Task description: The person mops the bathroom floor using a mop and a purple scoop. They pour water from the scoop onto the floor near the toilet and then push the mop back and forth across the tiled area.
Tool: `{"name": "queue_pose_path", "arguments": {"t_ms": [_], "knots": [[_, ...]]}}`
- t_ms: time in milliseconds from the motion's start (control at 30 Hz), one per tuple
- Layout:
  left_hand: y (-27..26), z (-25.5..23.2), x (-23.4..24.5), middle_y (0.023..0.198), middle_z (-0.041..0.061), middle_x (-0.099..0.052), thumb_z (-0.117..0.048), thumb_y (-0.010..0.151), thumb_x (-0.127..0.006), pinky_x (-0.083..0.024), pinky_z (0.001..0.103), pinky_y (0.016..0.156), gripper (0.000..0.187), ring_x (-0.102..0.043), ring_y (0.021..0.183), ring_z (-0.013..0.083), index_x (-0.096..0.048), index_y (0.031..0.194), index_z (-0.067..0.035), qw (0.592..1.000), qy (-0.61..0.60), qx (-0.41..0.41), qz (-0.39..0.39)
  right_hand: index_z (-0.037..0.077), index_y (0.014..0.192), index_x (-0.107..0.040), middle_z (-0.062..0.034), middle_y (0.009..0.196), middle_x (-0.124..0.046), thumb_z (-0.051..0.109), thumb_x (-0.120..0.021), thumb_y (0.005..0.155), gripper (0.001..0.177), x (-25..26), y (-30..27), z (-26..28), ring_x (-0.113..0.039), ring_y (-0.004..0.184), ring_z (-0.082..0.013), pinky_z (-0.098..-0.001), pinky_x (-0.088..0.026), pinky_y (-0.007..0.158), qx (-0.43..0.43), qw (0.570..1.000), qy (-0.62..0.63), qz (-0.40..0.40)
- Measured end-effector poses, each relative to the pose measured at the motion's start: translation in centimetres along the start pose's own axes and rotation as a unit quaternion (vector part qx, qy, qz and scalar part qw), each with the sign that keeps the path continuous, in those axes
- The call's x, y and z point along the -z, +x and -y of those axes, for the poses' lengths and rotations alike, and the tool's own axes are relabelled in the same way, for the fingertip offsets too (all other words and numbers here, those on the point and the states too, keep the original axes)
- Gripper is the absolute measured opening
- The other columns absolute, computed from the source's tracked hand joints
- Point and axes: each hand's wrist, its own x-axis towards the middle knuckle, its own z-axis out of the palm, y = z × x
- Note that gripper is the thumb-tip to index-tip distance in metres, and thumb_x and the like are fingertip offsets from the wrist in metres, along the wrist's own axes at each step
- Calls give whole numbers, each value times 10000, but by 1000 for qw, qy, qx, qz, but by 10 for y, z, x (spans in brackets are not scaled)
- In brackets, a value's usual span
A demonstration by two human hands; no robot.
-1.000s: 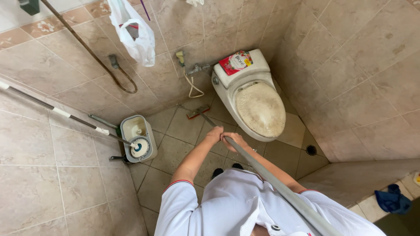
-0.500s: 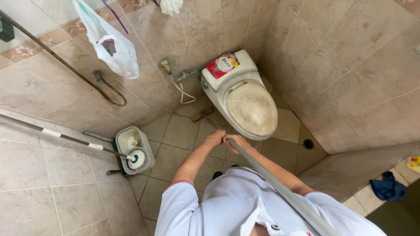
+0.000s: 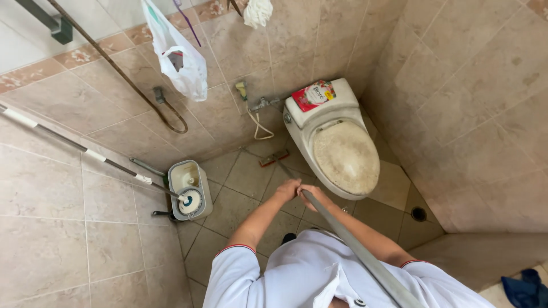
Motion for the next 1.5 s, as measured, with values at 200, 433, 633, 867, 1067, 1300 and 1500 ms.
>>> {"name": "queue_pose_path", "arguments": {"t_ms": [200,433,633,867,1067,1300,1500], "knots": [[11,14,15,1451,72,-588,-342,980,-535,-423,457,1164,238,-534,1358,306,-683,1019,-160,998,4,55,-36,183,934,-645,-98,783,-705,175,-568,939,77,0,29,-1,-679,718,-224,-381,-547,724,-11,999,11,41],[-20,-1,15,1482,36,-562,-378,1031,-438,-387,451,1204,322,-497,1390,298,-685,1110,-188,994,-38,97,-11,134,984,-636,-208,843,-711,170,-598,925,79,0,16,6,-721,787,-358,-463,-563,729,-2,998,-14,53],[-12,12,8,1572,33,-465,-399,1007,-534,-367,462,1208,327,-419,1454,278,-639,1278,-248,986,-76,135,-61,149,887,-620,-57,720,-656,259,-609,908,113,10,20,28,-609,682,-196,-354,-532,757,-28,994,67,83],[-23,-6,5,1565,37,-472,-379,988,-543,-387,460,1202,318,-425,1451,281,-649,1254,-241,986,-81,141,-39,163,1009,-651,-144,855,-719,218,-580,969,98,12,21,12,-715,802,-285,-423,-560,778,-28,993,-34,110],[-17,6,1,1030,95,-671,-361,975,-502,-517,435,983,259,-639,1094,282,-688,931,-187,991,-27,99,-83,186,954,-656,-58,728,-639,217,-586,966,77,4,29,-11,-617,698,-177,-344,-540,718,16,992,-12,125],[-40,-14,22,1496,14,-556,-555,953,-449,-409,419,1168,523,-518,1381,253,-658,1344,-277,927,-252,277,-33,165,1034,-663,-142,763,-710,159,-580,951,117,7,37,2,-708,750,-286,-414,-571,751,20,984,-66,164],[-47,20,20,1250,167,-680,-320,1027,-495,-451,442,1144,316,-598,1273,334,-684,1194,-130,977,-75,121,-156,172,1040,-666,-177,696,-667,189,-631,932,115,-26,60,-9,-686,679,-348,-449,-537,656,65,986,-41,146]]}}
